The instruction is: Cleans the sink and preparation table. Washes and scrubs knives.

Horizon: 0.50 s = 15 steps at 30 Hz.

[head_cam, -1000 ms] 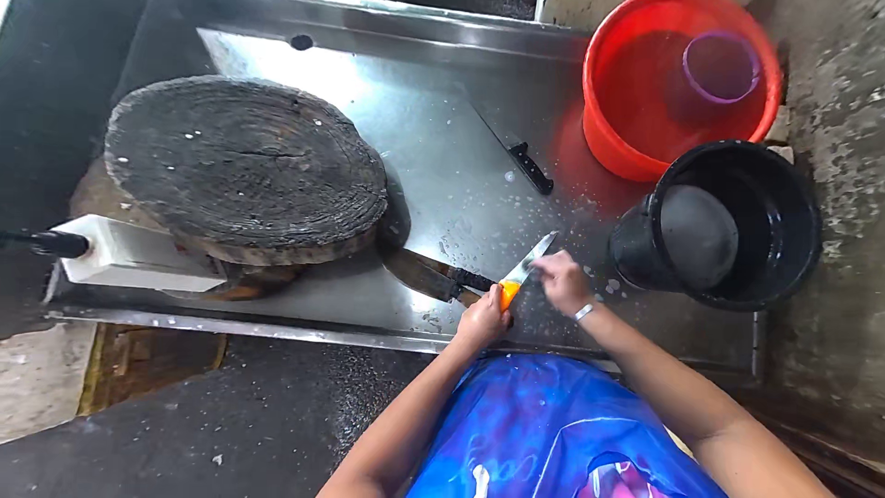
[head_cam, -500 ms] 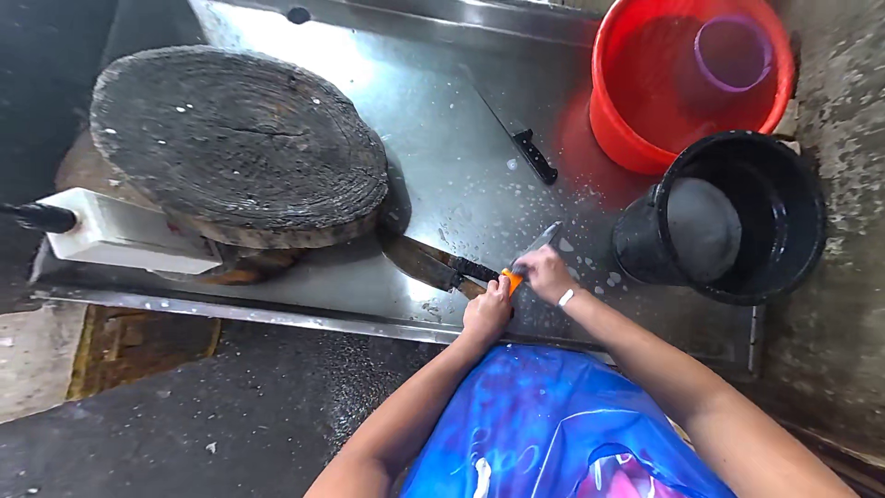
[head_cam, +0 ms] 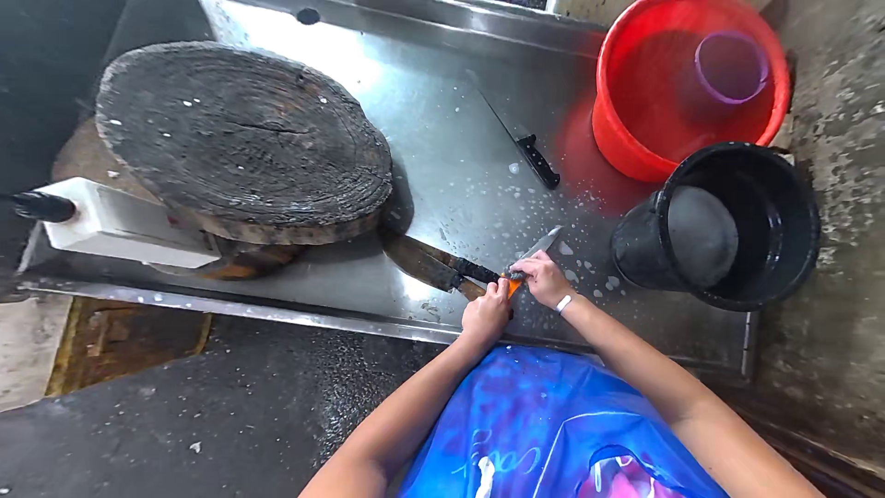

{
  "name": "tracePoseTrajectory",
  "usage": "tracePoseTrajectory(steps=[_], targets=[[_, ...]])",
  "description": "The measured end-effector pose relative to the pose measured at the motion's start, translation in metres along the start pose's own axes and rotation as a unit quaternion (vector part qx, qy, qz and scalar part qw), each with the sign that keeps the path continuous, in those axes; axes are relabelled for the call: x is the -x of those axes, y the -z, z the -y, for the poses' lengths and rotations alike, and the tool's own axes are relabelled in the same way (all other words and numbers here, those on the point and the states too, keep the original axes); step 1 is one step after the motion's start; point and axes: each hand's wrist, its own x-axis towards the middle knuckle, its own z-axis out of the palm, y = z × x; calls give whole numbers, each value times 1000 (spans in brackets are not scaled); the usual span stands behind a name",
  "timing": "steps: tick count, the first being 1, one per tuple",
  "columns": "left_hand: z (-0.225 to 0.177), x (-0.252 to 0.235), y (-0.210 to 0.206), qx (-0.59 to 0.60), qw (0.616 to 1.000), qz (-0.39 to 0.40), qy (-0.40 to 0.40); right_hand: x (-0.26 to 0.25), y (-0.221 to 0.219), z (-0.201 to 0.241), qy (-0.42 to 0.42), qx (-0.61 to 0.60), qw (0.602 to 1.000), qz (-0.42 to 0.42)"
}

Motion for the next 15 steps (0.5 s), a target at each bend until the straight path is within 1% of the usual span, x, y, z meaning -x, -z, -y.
tracePoseTrajectory(steps=[4, 8, 12, 15], targets=[[-1, 0, -3, -10, 1000, -7, -4, 6, 14, -13, 47, 33, 997, 45], [-3, 0, -6, -19, 1000, -13, -11, -3, -3, -5, 55, 40, 998, 7], [0, -1, -5, -23, 999, -22, -14, 11, 6, -11, 46, 44, 998, 22], [-3, 0, -9, -25, 999, -24, -22, 7, -8, -9, 53, 31, 998, -17]])
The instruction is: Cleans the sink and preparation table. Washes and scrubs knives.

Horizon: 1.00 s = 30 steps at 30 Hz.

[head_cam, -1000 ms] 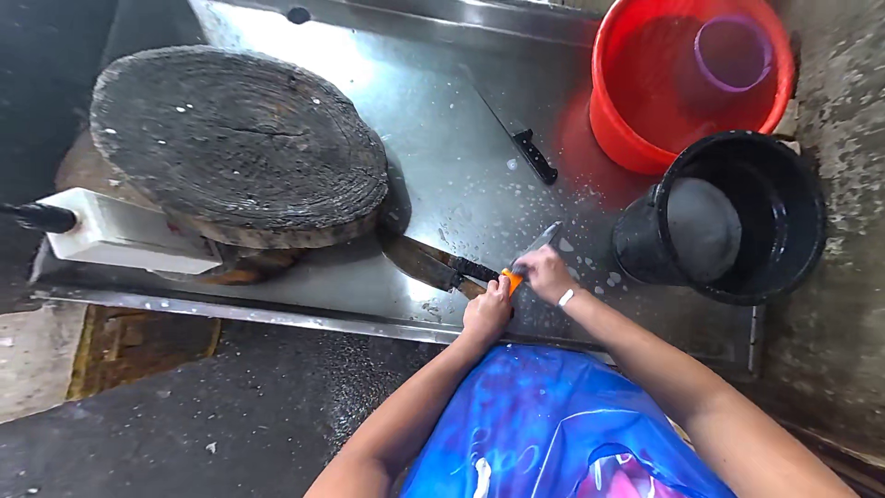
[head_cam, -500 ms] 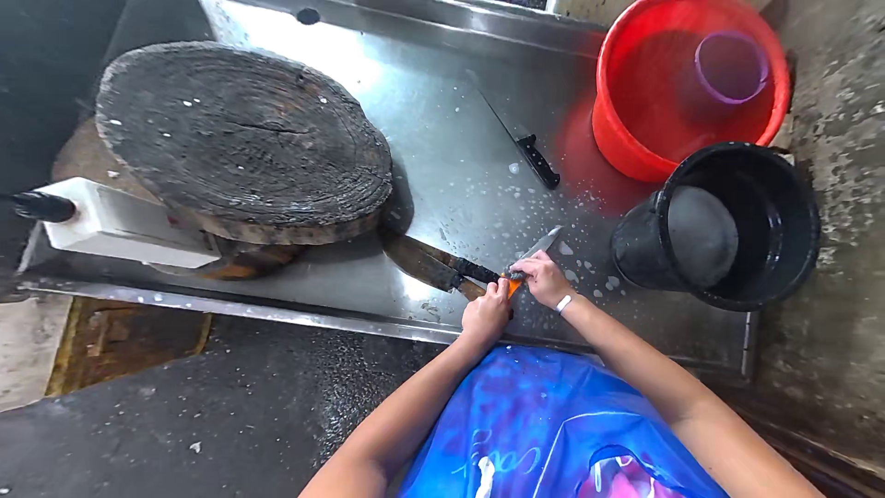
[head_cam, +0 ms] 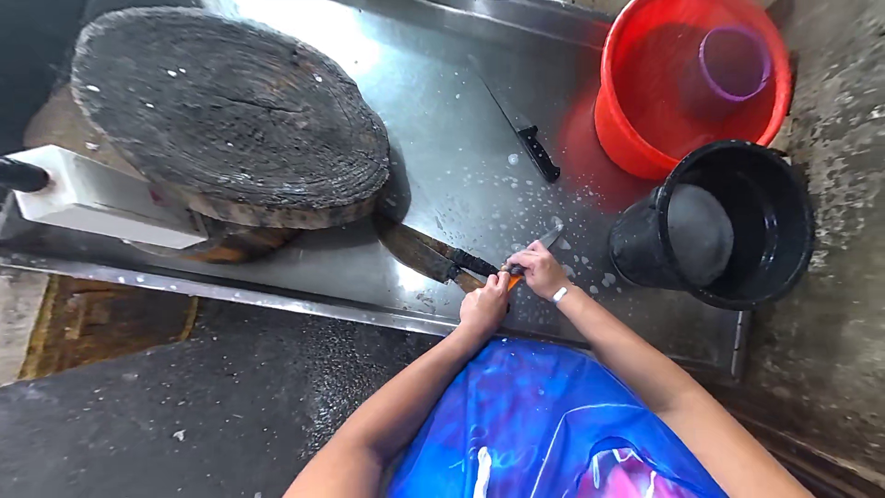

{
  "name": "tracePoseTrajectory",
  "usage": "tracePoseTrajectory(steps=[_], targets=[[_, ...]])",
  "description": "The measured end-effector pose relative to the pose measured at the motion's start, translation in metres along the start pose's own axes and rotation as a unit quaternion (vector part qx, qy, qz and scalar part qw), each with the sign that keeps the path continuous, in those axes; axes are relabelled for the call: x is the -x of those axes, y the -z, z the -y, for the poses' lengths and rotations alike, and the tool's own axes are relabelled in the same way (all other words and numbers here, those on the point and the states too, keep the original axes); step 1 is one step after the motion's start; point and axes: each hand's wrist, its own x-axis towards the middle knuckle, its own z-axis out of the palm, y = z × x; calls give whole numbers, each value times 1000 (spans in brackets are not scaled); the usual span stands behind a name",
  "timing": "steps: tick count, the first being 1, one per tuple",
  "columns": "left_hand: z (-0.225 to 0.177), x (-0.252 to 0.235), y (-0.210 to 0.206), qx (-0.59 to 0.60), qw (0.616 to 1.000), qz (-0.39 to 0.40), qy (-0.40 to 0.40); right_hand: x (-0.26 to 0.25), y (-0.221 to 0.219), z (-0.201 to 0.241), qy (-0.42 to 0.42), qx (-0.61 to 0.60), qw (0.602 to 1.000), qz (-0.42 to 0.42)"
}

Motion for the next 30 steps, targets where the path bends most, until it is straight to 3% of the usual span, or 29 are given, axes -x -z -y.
tracePoseTrajectory(steps=[4, 7, 9, 11, 13, 16, 19, 21, 24, 26, 28, 30], targets=[[4, -1, 2, 8, 1000, -4, 8, 9, 6, -11, -14, -11, 1000, -10], [1, -2, 2, -3, 1000, -3, -2, 13, 32, -53, -112, 43, 991, -62], [3, 0, -1, -12, 1000, -5, -6, 12, 31, -42, -163, 47, 983, -70], [3, -4, 5, -7, 1000, 7, -2, 12, 23, -20, -114, 23, 992, -44], [2, -4, 7, -2, 1000, 14, -3, 13, 25, -30, -92, 9, 995, -28], [1, -1, 4, -2, 1000, 5, -9, -3, 49, -51, -194, 43, 979, -50], [4, -2, 5, -9, 1000, 19, -3, 4, 22, -5, -110, 63, 992, -12], [2, -3, 7, -3, 1000, 29, 3, 7, 15, -3, -71, 33, 997, 5], [4, 1, 6, 9, 1000, 23, 10, -6, 45, -56, -182, 54, 980, -63], [7, 4, 5, 18, 1000, 21, 12, -14, 64, -52, -237, 70, 963, -105], [7, 2, 7, 19, 999, 24, 14, -7, 55, -9, -151, 78, 979, -116], [5, 1, 6, 18, 999, 27, 16, 7, 21, 11, -45, 45, 995, -76]])
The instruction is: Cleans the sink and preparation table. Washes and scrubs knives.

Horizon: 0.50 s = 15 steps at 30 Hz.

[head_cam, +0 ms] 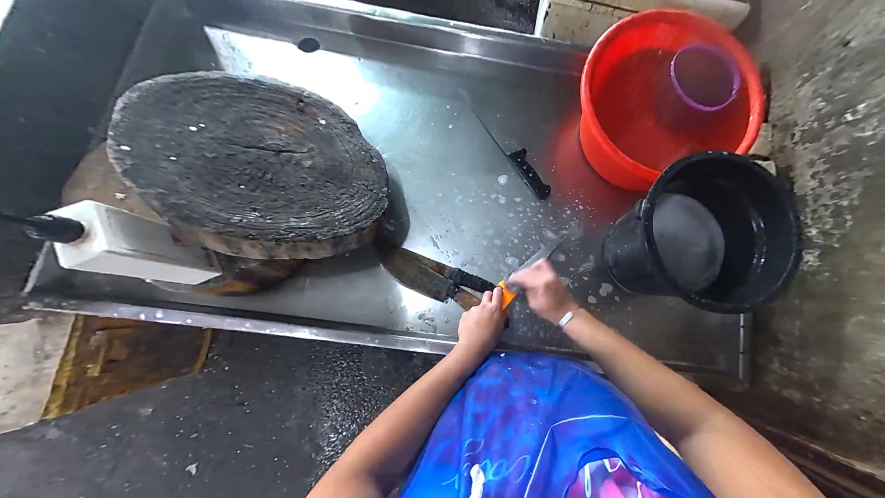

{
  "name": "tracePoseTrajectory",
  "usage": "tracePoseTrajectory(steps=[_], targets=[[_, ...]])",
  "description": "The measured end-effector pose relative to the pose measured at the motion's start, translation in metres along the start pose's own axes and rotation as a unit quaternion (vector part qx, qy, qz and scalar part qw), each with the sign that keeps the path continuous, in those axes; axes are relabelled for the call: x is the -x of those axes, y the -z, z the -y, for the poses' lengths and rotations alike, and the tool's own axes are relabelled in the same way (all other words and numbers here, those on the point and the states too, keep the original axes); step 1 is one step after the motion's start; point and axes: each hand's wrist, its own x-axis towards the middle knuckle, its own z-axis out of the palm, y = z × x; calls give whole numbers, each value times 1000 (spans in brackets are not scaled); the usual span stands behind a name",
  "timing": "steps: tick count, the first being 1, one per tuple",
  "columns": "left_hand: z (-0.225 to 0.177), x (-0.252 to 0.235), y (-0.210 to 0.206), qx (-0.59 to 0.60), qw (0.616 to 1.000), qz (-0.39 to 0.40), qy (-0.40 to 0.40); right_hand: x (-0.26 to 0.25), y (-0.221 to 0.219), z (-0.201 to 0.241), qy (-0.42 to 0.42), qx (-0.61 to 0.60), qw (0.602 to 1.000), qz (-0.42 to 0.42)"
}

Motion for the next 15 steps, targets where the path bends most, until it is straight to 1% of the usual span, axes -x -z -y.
tracePoseTrajectory(steps=[1, 2, 4, 5, 6, 8, 9, 10, 11, 13, 14, 15], targets=[[0, 0, -1, 1, 1000, -1, 0, 4, -10, -9, 12, -10, 1000, 27], [0, 1, -1, 1, 1000, -4, -1, 2, -11, -27, -5, -5, 999, 35], [-2, 2, -2, -1, 1000, -16, 1, -21, 6, -68, -108, 28, 994, 23], [-2, 4, -4, -4, 1000, -18, 3, -27, 16, -71, -146, 31, 989, 25], [-1, 5, -5, -8, 1000, -18, 5, -26, 21, -58, -149, 29, 988, 20], [-2, 0, 0, -11, 1000, -17, 4, -13, 7, -25, -55, 19, 998, -6], [-3, 0, 2, -2, 1000, -14, 3, -4, -5, -20, -22, 6, 1000, 0], [-2, 0, 3, 14, 1000, -10, -3, -1, -11, -25, -21, -4, 1000, 10], [1, 1, 3, 40, 999, -8, -17, -6, -6, -39, -62, 1, 998, 21], [10, -1, 2, 132, 989, -3, -63, -38, 21, -63, -208, 12, 978, 16], [14, 1, 1, 185, 979, 10, -86, -42, 34, -58, -253, 4, 967, -7], [16, -1, 5, 222, 970, 20, -101, -42, 44, -43, -245, 1, 969, -36]])
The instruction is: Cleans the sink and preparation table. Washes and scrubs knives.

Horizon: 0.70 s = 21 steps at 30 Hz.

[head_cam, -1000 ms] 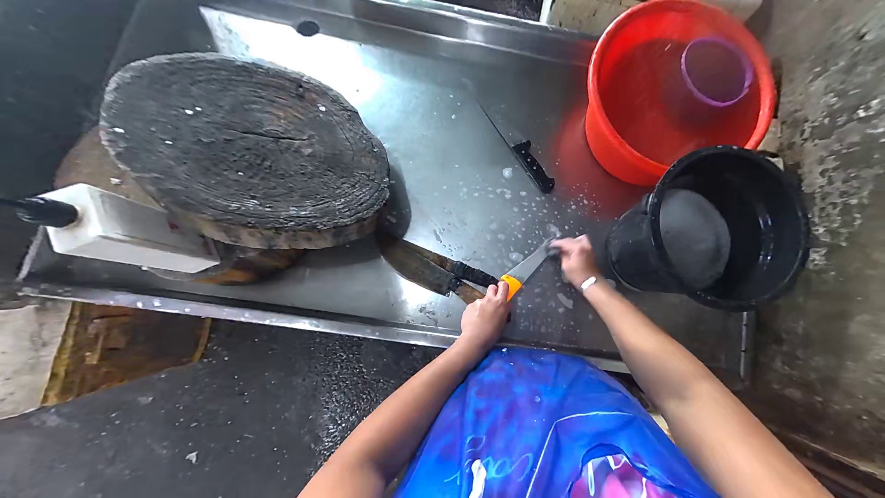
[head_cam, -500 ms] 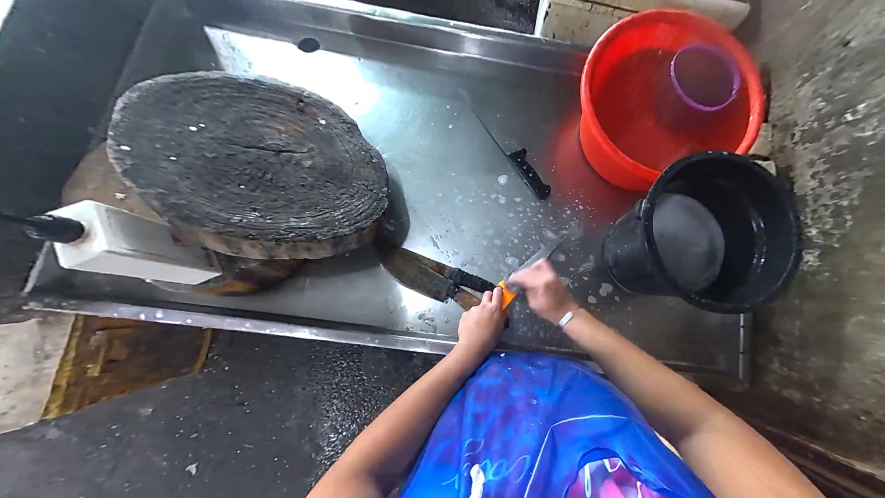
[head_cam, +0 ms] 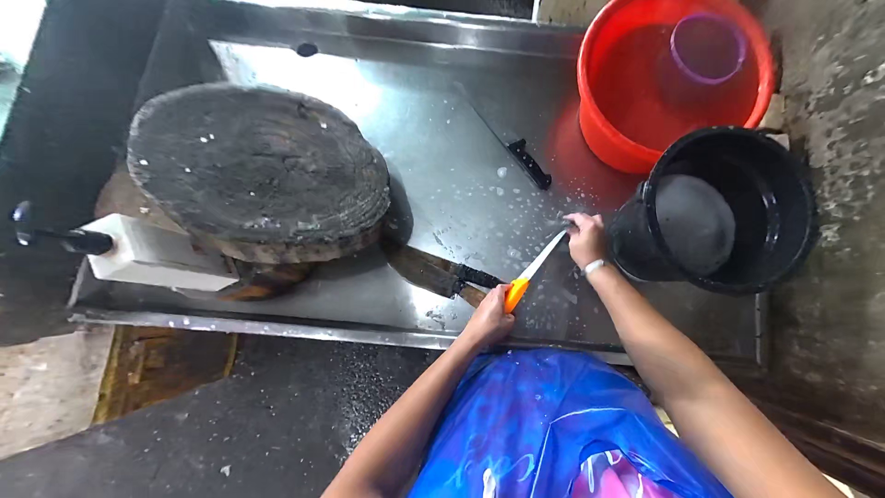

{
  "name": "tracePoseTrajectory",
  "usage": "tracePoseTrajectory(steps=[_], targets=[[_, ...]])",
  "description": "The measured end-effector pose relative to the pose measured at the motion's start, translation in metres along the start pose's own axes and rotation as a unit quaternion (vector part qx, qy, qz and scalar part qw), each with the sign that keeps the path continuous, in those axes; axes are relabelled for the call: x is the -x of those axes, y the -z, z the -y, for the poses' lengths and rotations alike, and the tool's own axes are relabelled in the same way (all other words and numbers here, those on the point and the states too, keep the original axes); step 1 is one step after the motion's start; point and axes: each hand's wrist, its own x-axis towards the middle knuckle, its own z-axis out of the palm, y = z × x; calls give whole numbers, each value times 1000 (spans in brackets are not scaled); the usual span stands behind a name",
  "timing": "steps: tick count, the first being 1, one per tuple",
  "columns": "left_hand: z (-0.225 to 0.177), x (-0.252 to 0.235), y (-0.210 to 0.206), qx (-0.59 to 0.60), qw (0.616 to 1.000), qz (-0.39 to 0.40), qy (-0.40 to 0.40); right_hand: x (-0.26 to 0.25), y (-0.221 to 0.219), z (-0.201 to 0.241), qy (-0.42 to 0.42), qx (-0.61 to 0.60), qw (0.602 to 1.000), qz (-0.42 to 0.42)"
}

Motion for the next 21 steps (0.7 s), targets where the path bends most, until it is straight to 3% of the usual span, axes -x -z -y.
tracePoseTrajectory(steps=[2, 5, 9, 14, 16, 19, 21], targets=[[-3, -5, 3, 33, 999, -12, 12, 44, 5, 31, 109, -12, 994, -7], [-2, -3, -8, 54, 995, -73, 49, 104, -36, 39, 254, -64, 961, 86], [-6, 3, -17, 105, 991, -64, 42, 76, -44, 15, 186, -31, 980, 71], [-5, 0, -26, 248, 966, -14, 75, 97, -37, 24, 220, -60, 969, 99], [-8, -1, -28, 228, 970, -20, 83, 90, -40, 16, 186, -49, 979, 74], [-10, 2, -25, 150, 985, -58, 64, 98, -37, 26, 237, -61, 964, 107], [-13, 0, -26, 128, 988, -50, 67, 89, -40, 18, 210, -56, 973, 83]])
